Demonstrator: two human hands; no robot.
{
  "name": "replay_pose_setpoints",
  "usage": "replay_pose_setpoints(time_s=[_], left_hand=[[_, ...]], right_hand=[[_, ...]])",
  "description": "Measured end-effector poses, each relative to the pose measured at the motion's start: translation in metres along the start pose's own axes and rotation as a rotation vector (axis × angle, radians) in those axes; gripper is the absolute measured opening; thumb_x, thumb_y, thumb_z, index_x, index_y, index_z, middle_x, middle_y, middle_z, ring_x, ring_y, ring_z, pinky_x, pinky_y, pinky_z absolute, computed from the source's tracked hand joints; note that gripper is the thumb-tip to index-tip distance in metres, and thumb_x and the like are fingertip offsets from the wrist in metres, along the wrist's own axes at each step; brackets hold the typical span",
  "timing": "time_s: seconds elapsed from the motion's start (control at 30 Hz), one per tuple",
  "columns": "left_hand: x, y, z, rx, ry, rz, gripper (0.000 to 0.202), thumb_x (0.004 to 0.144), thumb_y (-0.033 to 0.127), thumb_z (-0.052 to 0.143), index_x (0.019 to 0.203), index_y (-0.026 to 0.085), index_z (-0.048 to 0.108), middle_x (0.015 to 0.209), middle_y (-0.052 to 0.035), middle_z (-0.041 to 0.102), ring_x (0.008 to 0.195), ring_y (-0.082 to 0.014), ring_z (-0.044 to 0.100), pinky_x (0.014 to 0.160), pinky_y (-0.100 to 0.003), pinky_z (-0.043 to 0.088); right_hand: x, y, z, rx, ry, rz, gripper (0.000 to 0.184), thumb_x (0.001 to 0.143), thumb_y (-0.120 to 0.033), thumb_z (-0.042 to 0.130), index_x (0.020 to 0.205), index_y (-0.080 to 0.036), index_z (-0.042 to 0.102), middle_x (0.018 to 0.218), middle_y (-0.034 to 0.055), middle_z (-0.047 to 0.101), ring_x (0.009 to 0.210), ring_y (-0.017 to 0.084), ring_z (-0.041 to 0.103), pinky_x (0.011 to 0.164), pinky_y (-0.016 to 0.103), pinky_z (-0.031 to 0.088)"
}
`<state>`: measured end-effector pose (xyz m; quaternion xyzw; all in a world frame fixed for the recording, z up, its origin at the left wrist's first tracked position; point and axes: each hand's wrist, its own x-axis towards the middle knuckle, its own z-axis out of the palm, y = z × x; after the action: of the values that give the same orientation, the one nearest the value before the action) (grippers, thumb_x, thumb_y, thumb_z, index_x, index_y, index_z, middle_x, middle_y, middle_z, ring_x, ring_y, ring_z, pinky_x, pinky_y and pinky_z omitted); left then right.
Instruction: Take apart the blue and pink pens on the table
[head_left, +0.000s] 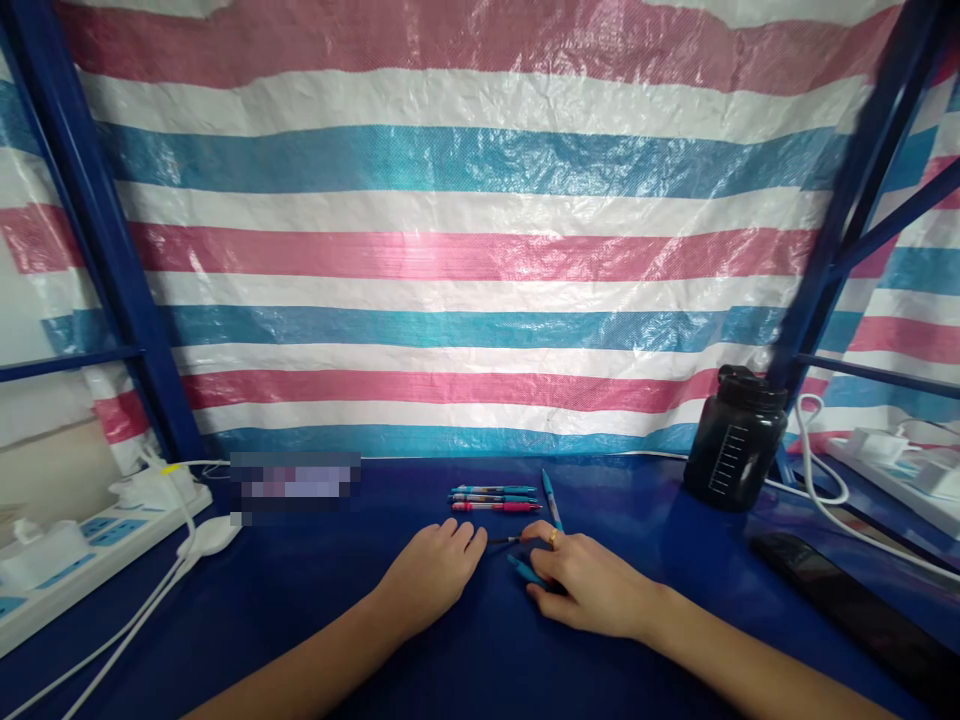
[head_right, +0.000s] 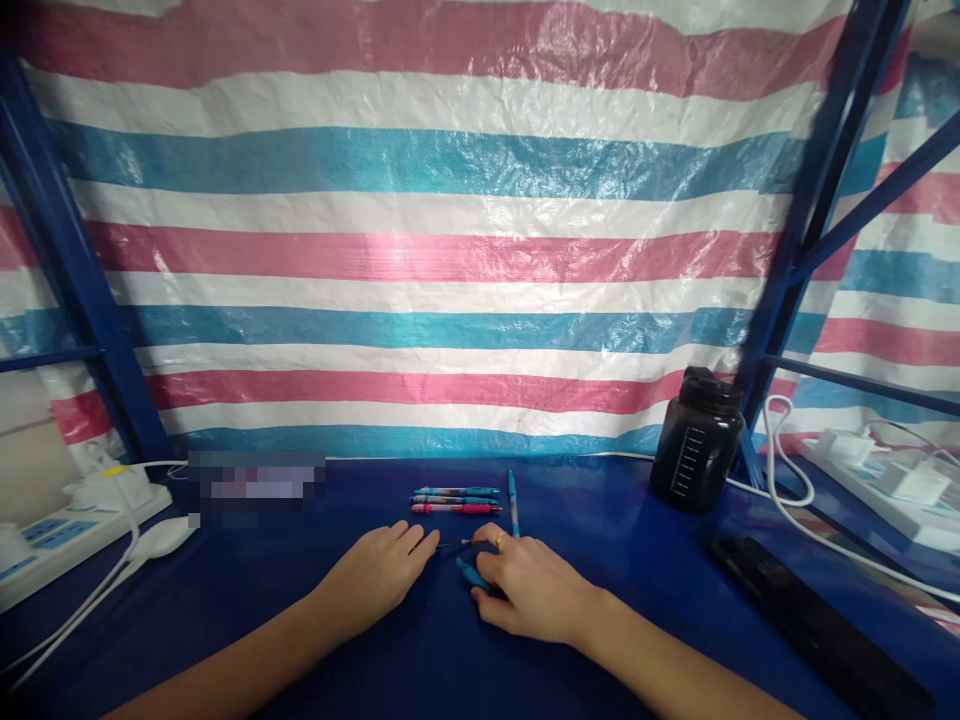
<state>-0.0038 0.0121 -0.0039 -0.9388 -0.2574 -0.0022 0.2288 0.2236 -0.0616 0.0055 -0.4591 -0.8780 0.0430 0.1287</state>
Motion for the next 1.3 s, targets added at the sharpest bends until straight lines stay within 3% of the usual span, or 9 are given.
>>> replay_pose_setpoints(time_s=[0.17, 0.4, 0.6, 0.67, 0.8, 0.9, 1.1, 1.3], left_hand=[[0.0013, 0.0001, -0.0014, -0.02, 0.009, -0.026, 0.029, 0.086, 0.003, 0.048, 0.111, 0.014, 0.055, 0.088, -0.0076, 0.062, 0.078, -0.0224, 0.06, 0.062, -0.03, 0.047], [0.0028, 0.0009, -0.0033, -0.025, 0.016, -0.073, 0.013, 0.089, 0.01, 0.047, 0.092, 0.015, 0.058, 0.082, -0.0066, 0.063, 0.072, -0.0229, 0.061, 0.059, -0.03, 0.047], [0.0017, 0.0017, -0.007, -0.046, -0.004, -0.168, 0.016, 0.09, 0.012, 0.043, 0.083, 0.014, 0.057, 0.076, -0.008, 0.063, 0.069, -0.0238, 0.063, 0.058, -0.03, 0.048], [0.0014, 0.002, -0.0083, -0.061, -0.007, -0.184, 0.017, 0.09, 0.012, 0.042, 0.082, 0.015, 0.057, 0.076, -0.0079, 0.063, 0.069, -0.0246, 0.063, 0.058, -0.031, 0.047], [0.0016, 0.0008, -0.0085, -0.12, -0.01, -0.189, 0.017, 0.09, 0.015, 0.042, 0.08, 0.017, 0.055, 0.075, -0.0046, 0.063, 0.067, -0.0222, 0.063, 0.056, -0.029, 0.045], [0.0021, -0.0018, -0.0066, -0.175, -0.01, -0.197, 0.016, 0.091, 0.017, 0.042, 0.079, 0.018, 0.053, 0.075, -0.0014, 0.064, 0.064, -0.0185, 0.063, 0.055, -0.025, 0.042], [0.0019, -0.0047, -0.0037, -0.247, -0.011, -0.212, 0.015, 0.091, 0.019, 0.041, 0.079, 0.019, 0.051, 0.076, -0.0002, 0.064, 0.065, -0.0186, 0.063, 0.053, -0.025, 0.037], [0.0015, -0.0075, -0.0048, -0.292, -0.009, -0.123, 0.014, 0.09, 0.019, 0.042, 0.078, 0.02, 0.049, 0.075, 0.0012, 0.063, 0.066, -0.0176, 0.062, 0.054, -0.026, 0.035]], right_hand=[[-0.0003, 0.0014, 0.0014, -0.006, -0.008, 0.002, 0.021, 0.091, -0.028, 0.049, 0.081, -0.016, 0.062, 0.116, 0.0119, 0.061, 0.104, 0.024, 0.063, 0.082, 0.032, 0.052], [-0.0002, 0.003, 0.0057, -0.019, 0.021, -0.003, 0.021, 0.091, -0.026, 0.047, 0.082, -0.015, 0.062, 0.118, 0.0157, 0.063, 0.11, 0.026, 0.062, 0.089, 0.033, 0.051], [-0.001, 0.0021, 0.0052, -0.005, 0.04, 0.001, 0.021, 0.092, -0.026, 0.047, 0.082, -0.015, 0.062, 0.123, 0.0158, 0.06, 0.114, 0.025, 0.06, 0.09, 0.031, 0.051], [-0.001, 0.0013, 0.004, -0.013, 0.044, -0.001, 0.022, 0.092, -0.026, 0.047, 0.082, -0.015, 0.062, 0.12, 0.0142, 0.06, 0.111, 0.025, 0.061, 0.088, 0.03, 0.052], [0.0001, -0.0009, 0.002, -0.056, 0.027, 0.02, 0.019, 0.091, -0.027, 0.047, 0.083, -0.016, 0.061, 0.107, 0.0085, 0.062, 0.08, 0.019, 0.068, 0.072, 0.028, 0.054], [0.0007, -0.0015, 0.0019, -0.073, 0.023, 0.029, 0.019, 0.091, -0.027, 0.048, 0.082, -0.016, 0.061, 0.102, 0.0072, 0.062, 0.076, 0.018, 0.067, 0.07, 0.028, 0.054], [-0.0004, 0.001, 0.0049, -0.036, 0.044, 0.032, 0.022, 0.092, -0.027, 0.047, 0.081, -0.015, 0.062, 0.12, 0.0129, 0.06, 0.097, 0.023, 0.067, 0.083, 0.03, 0.053], [-0.0002, 0.0024, 0.0058, -0.012, 0.03, 0.028, 0.022, 0.092, -0.026, 0.045, 0.078, -0.016, 0.06, 0.1, 0.0132, 0.067, 0.121, 0.025, 0.055, 0.088, 0.028, 0.05]])
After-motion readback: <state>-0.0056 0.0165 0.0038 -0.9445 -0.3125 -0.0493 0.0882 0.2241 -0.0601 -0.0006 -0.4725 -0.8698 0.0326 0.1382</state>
